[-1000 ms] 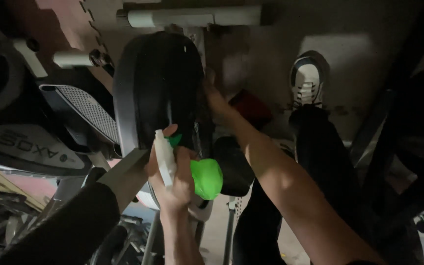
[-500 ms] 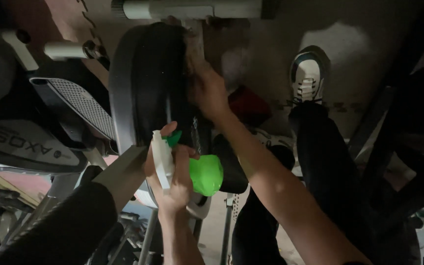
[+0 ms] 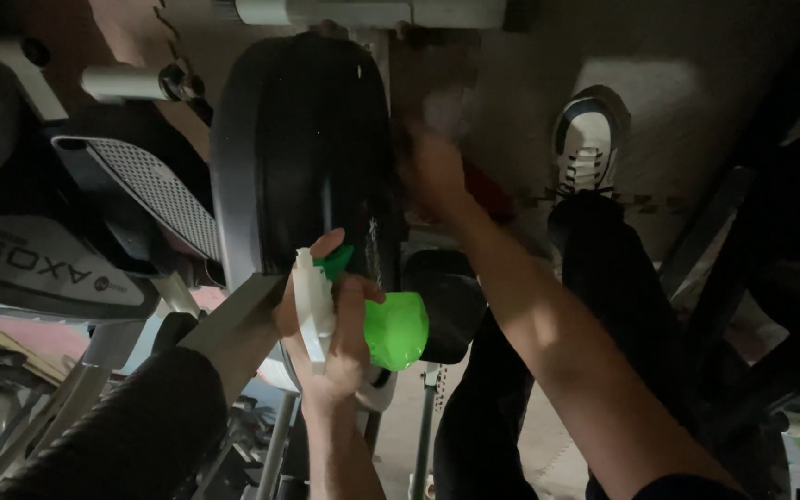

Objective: Cleaning various exercise machines using a spray bottle and a cloth.

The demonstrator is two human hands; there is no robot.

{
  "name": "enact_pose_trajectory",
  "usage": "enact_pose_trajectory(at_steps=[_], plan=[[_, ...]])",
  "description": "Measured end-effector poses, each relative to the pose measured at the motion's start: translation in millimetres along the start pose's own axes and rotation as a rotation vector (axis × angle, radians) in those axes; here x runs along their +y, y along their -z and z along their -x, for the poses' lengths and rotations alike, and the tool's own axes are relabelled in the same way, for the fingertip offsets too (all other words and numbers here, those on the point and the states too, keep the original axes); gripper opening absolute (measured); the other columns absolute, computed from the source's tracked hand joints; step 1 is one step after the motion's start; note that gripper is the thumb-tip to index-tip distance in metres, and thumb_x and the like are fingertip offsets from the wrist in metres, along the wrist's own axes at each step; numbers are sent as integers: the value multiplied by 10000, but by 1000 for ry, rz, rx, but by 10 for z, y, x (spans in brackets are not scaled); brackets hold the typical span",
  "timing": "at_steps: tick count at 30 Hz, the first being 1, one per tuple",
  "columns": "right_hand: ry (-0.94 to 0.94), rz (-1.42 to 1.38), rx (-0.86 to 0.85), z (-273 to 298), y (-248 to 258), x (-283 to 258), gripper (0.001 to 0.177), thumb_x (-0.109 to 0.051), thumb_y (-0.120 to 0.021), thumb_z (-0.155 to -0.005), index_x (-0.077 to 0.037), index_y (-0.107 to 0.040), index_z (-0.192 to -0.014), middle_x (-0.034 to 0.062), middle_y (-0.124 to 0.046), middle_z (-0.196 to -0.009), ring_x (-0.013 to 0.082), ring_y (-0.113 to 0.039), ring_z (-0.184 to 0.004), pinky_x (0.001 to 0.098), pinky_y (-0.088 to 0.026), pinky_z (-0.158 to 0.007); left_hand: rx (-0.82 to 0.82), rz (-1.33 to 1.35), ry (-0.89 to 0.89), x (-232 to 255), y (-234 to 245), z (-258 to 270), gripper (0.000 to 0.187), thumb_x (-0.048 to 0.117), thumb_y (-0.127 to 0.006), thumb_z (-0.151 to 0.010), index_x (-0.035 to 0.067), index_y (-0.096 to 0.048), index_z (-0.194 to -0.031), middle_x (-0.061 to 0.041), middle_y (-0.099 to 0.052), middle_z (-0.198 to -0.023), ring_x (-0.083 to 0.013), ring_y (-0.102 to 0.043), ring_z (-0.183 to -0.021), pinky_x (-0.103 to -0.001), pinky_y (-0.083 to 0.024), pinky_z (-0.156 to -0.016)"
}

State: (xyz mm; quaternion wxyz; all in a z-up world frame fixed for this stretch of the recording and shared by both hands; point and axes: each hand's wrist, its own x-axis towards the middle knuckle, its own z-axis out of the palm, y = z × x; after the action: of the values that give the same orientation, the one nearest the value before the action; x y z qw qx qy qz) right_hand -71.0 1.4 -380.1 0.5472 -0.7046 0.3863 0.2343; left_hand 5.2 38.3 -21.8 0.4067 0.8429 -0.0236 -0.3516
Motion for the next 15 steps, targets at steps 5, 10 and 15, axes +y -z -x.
enact_pose_trajectory(at_steps=[5, 10, 15], plan=[[352, 23, 410, -62, 768, -609, 515, 67, -681, -828, -85, -637, -1318, 178, -706, -1190, 360, -690, -1001, 456, -586, -785, -11, 43, 7, -15, 15, 7, 430, 63, -555, -968, -79, -578, -1373, -96, -706, -820, -126, -667, -726, -295, -524, -641], [636, 34, 547, -25, 861, -648, 484, -16, -770, -836, -78, -597, -1284, 208, -671, -1134, 416, -649, -958, 513, -550, -736, -2, 1, 29, 10, 15, 39, 436, 103, -574, -984, -78, -576, -1381, -84, -703, -812, -121, -672, -741, -287, -541, -675], [504, -161, 507, -132, 490, -463, 478, 43, -677, -881, -71, -578, -1334, 214, -672, -1209, 418, -658, -1020, 503, -577, -761, -14, -99, 24, -39, 52, -8, 463, 113, -588, -945, -78, -598, -1366, -96, -739, -788, -126, -601, -625, -282, -474, -586]])
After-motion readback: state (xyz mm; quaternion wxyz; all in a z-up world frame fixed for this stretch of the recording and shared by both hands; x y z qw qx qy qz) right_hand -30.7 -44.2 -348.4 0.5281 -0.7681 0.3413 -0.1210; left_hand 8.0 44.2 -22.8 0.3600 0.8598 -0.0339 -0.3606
